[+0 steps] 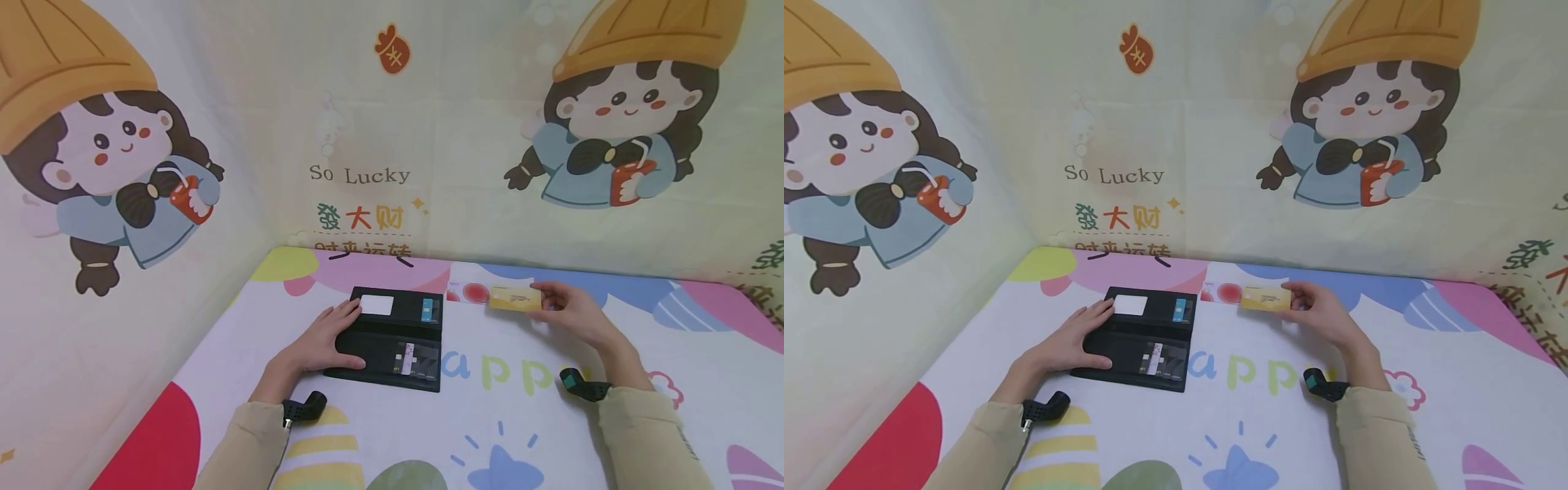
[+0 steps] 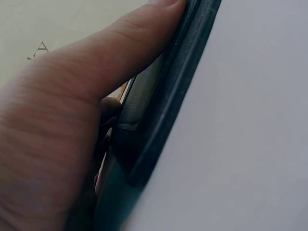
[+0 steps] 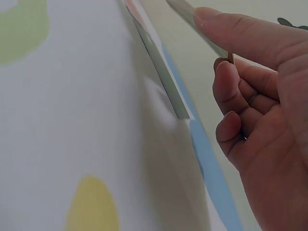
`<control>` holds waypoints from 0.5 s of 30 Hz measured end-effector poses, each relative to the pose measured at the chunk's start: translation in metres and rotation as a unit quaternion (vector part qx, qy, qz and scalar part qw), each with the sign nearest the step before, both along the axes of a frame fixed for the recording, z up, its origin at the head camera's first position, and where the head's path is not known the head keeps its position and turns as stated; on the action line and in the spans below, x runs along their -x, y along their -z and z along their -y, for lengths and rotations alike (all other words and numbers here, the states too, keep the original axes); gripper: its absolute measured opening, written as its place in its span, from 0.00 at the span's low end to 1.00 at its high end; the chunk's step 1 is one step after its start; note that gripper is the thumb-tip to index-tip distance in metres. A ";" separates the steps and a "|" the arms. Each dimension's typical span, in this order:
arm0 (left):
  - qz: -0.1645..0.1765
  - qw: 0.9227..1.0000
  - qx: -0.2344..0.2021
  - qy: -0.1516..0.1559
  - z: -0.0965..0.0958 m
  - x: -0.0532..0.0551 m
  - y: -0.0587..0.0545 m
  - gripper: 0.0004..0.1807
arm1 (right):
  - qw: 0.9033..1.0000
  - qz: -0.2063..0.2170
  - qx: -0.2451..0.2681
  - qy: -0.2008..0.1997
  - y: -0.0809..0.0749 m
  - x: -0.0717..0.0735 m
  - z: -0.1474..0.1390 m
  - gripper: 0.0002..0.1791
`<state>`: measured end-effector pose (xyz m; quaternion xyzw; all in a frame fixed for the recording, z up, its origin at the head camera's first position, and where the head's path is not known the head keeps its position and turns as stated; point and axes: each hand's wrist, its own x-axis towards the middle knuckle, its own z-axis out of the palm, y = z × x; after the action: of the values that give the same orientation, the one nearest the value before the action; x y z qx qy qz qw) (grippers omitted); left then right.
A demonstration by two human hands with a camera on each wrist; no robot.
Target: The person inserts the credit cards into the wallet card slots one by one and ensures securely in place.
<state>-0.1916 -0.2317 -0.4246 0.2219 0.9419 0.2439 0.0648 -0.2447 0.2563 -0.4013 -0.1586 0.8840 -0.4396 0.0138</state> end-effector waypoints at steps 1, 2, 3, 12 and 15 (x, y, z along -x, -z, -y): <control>0.000 1.000 0.000 0.000 0.000 0.000 0.000 0.63 | 1.000 0.000 -0.002 0.000 0.000 0.000 0.002 0.34; 0.000 1.000 -0.001 -0.001 0.000 0.000 0.000 0.63 | 1.000 0.000 -0.002 0.000 0.000 0.001 0.004 0.34; 0.000 1.000 -0.001 -0.001 0.000 0.000 0.001 0.63 | 1.000 -0.002 -0.003 0.000 0.000 0.001 0.005 0.34; -0.001 1.000 0.000 0.001 0.000 -0.001 0.000 0.62 | 1.000 -0.011 0.011 -0.025 0.000 0.002 0.024 0.32; -0.002 1.000 -0.001 0.002 0.000 -0.001 -0.001 0.62 | 0.999 -0.014 0.013 -0.028 0.000 0.002 0.029 0.32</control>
<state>-0.1908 -0.2321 -0.4239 0.2240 0.9414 0.2443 0.0629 -0.2466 0.2273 -0.4012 -0.1901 0.8736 -0.4479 0.0119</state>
